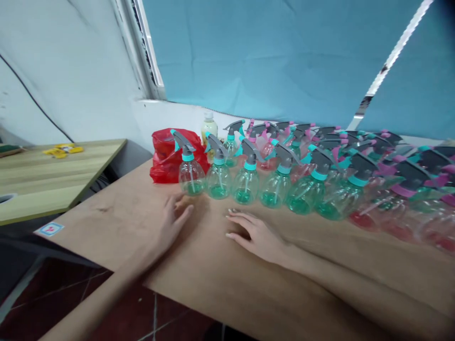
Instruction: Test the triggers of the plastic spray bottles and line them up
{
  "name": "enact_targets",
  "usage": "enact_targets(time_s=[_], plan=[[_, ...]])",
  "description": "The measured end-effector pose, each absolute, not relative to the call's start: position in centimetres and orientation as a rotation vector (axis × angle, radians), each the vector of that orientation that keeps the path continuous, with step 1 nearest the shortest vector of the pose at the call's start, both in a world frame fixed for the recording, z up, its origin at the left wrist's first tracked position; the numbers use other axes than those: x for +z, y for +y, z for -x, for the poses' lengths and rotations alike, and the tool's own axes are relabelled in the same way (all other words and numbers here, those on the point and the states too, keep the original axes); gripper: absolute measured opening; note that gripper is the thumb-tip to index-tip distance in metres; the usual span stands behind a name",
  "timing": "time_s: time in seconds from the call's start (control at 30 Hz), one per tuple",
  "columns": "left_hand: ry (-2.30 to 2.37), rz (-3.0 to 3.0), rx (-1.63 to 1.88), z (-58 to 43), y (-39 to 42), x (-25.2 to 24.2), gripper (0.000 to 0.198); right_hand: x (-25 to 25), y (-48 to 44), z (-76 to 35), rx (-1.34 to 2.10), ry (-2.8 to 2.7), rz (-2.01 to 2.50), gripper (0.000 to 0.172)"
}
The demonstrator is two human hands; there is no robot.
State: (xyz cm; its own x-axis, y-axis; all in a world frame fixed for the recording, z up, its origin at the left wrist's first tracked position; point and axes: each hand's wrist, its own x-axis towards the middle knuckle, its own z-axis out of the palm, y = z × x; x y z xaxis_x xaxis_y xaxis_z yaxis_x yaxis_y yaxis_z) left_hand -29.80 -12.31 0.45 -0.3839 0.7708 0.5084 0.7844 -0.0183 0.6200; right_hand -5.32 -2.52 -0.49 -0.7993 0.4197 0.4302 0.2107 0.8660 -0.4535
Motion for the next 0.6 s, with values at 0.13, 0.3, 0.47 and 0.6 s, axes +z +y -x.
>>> enact_targets(time_s=[0.13,0.3,0.47,0.6], plan=[[-2.175,1.462,-1.502,32.7,-9.7,1.1,0.060,-0.2,-2.5,6.4,0.489,-2.556,0.421,0.044],[-2.169,1.353,-1.438,33.7,-6.5,1.9,0.079,0.1,-2.5,6.8,0.451,-2.613,0.410,0.051],[-2.184,1.380,-1.419,33.3,-4.8,2.2,0.085,0.0,-2.6,6.5,0.447,-2.624,0.366,0.056],[-2.146,1.460,-1.420,33.3,-4.0,2.4,0.081,-0.2,-3.1,6.1,0.409,-2.640,0.370,0.059]])
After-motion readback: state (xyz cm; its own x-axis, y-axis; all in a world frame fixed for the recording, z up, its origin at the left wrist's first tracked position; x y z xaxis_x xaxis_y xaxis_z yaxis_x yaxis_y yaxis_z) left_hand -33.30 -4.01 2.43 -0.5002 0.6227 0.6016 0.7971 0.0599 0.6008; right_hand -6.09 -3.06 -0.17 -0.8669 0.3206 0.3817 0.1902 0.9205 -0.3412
